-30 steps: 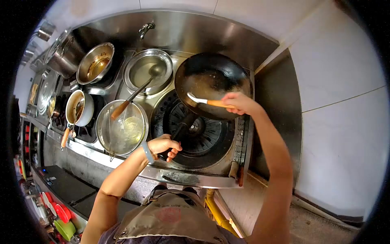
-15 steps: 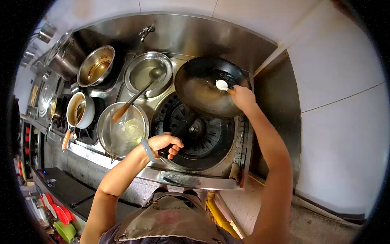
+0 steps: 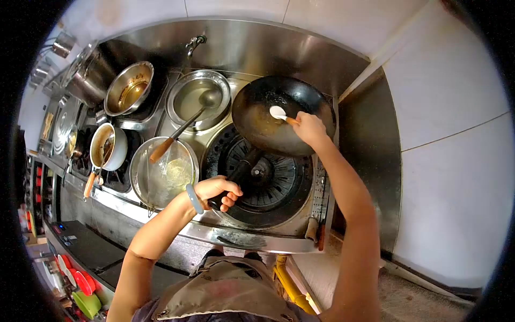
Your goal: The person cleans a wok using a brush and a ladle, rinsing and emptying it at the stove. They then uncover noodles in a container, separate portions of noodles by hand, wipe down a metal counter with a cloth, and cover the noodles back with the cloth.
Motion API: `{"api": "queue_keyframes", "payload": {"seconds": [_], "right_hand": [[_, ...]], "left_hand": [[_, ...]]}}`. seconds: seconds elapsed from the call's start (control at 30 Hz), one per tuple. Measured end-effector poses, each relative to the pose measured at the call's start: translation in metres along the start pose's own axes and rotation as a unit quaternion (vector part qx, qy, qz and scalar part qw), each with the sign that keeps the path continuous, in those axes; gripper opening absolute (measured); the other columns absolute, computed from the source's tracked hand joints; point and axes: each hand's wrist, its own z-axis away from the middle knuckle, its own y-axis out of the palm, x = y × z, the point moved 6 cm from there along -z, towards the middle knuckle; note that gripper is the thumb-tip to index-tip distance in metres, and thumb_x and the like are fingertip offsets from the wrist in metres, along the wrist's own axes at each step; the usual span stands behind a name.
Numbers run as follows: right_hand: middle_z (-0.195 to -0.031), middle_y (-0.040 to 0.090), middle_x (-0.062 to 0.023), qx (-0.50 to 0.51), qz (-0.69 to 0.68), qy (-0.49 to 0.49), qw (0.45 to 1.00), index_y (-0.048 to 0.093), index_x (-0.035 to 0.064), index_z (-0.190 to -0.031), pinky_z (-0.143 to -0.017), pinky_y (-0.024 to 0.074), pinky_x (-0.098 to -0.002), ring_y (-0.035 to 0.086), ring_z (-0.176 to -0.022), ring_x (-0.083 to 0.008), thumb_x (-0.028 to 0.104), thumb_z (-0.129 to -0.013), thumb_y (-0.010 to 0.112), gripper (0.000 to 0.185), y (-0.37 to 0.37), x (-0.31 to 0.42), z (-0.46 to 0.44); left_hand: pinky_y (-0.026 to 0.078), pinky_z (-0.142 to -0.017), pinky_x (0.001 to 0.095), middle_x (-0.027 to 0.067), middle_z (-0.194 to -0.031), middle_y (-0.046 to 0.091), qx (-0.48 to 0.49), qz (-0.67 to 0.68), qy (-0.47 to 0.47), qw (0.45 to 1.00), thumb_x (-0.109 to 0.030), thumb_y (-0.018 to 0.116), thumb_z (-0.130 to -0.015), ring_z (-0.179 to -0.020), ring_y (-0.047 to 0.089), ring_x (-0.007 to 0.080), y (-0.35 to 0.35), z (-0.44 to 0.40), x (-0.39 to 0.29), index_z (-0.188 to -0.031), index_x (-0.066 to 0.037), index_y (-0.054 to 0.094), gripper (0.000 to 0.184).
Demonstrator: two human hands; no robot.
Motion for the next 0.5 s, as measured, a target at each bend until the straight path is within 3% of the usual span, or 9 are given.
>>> {"api": "queue_keyframes", "payload": {"seconds": [0.13,0.2,0.23,0.3,0.5], "right_hand": [[-0.073,0.06,-0.01,0.072,-0.14,0.003,0.988,0.058,0.0057,-0.098,-0.054,0.044,-0.0313,0.058,-0.062,-0.0186,0.027,-0.08,0.062,0.028,-0.029,-0.015,0.029],[-0.067,0.055,-0.0046,0.192,-0.315,0.11,0.923,0.057,0.006,-0.099,-0.041,0.0324,-0.0227,0.046,-0.05,-0.0087,0.027,-0.082,0.062,0.027,-0.042,-0.009,0.053],[-0.067,0.055,-0.0046,0.19,-0.313,0.105,0.925,0.057,0.006,-0.099,-0.041,0.0324,-0.0227,0.046,-0.05,-0.0087,0.027,-0.082,0.062,0.027,-0.048,-0.006,0.058],[-0.064,0.049,-0.0002,0.248,-0.374,0.095,0.888,0.055,0.0065,-0.101,-0.037,0.0212,-0.0182,0.036,-0.047,-0.0033,0.025,-0.086,0.058,0.025,-0.042,0.004,0.071],[-0.064,0.05,-0.0003,0.306,-0.405,0.091,0.857,0.054,0.0089,-0.101,-0.035,0.0218,-0.019,0.035,-0.043,-0.004,0.024,-0.087,0.057,0.021,0.003,0.014,0.053]], "left_hand": [[0.034,-0.039,0.0238,-0.0024,-0.054,0.041,0.011,0.023,-0.01,1.0,-0.008,0.058,-0.078,-0.042,0.039,0.0072,-0.001,0.003,0.001,-0.059,-0.01,0.045,0.024],[0.035,-0.039,0.0242,-0.0023,-0.054,0.041,0.006,0.013,-0.01,1.0,-0.007,0.058,-0.078,-0.042,0.039,0.0072,-0.003,0.001,0.001,-0.059,-0.01,0.044,0.024],[0.035,-0.039,0.0244,-0.0024,-0.054,0.041,0.003,0.008,-0.012,1.0,-0.006,0.058,-0.078,-0.042,0.04,0.0072,-0.004,0.0,0.002,-0.059,-0.01,0.044,0.024],[0.036,-0.039,0.0237,-0.0027,-0.055,0.042,0.0,0.004,-0.017,1.0,-0.006,0.058,-0.079,-0.042,0.04,0.0068,-0.003,0.0,0.003,-0.06,-0.01,0.044,0.023],[0.036,-0.039,0.0235,-0.0023,-0.054,0.042,0.002,-0.018,-0.022,1.0,-0.005,0.058,-0.079,-0.043,0.041,0.0075,-0.005,0.001,0.001,-0.059,-0.009,0.046,0.023]]}}
